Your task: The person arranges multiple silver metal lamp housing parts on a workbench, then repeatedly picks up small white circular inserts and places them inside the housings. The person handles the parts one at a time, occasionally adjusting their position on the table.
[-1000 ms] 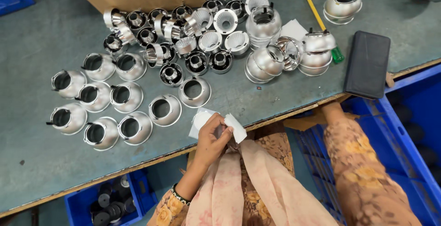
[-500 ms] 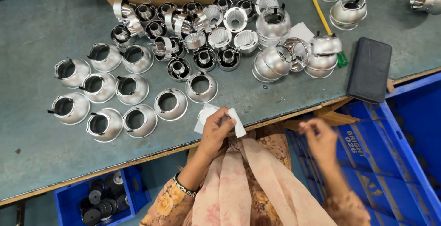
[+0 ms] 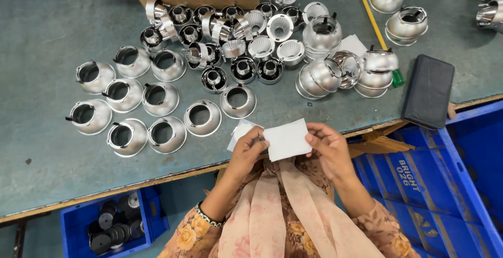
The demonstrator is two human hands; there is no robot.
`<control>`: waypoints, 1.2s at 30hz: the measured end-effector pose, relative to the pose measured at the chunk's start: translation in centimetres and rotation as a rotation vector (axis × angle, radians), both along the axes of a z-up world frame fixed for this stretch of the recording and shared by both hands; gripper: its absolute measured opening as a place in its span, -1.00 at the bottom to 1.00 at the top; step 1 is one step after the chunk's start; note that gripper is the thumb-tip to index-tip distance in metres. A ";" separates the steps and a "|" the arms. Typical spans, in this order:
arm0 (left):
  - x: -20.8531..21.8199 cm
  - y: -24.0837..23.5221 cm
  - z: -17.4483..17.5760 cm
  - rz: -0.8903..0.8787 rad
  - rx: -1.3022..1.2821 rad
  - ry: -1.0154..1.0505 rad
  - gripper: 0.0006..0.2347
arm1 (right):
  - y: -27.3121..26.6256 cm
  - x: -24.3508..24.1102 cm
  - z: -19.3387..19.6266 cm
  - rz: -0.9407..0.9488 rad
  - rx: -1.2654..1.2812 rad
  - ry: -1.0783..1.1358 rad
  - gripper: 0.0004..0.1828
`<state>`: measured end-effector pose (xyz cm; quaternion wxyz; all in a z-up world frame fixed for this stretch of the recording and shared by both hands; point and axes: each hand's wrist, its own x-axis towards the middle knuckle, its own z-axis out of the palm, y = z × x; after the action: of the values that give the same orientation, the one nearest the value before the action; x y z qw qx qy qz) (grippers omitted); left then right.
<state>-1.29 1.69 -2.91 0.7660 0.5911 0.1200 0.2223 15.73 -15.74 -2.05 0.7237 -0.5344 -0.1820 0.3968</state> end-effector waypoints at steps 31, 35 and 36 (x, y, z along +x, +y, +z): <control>1.8 -3.7 1.1 0.110 -0.704 0.004 -0.84 | 3.2 -1.5 7.7 0.003 -0.254 -0.876 -0.91; 1.9 -3.5 1.4 0.110 -0.743 -0.016 -0.85 | 4.3 -1.8 8.1 0.017 -0.194 -0.970 -0.92; 1.9 -3.4 1.6 0.096 -0.755 -0.019 -0.85 | 4.5 -1.5 8.0 0.039 -0.246 -0.816 -0.92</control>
<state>0.63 -1.71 -1.33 0.9197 0.2590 0.2137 0.2036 14.22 -11.23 5.99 0.5155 -0.7264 -0.4151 0.1852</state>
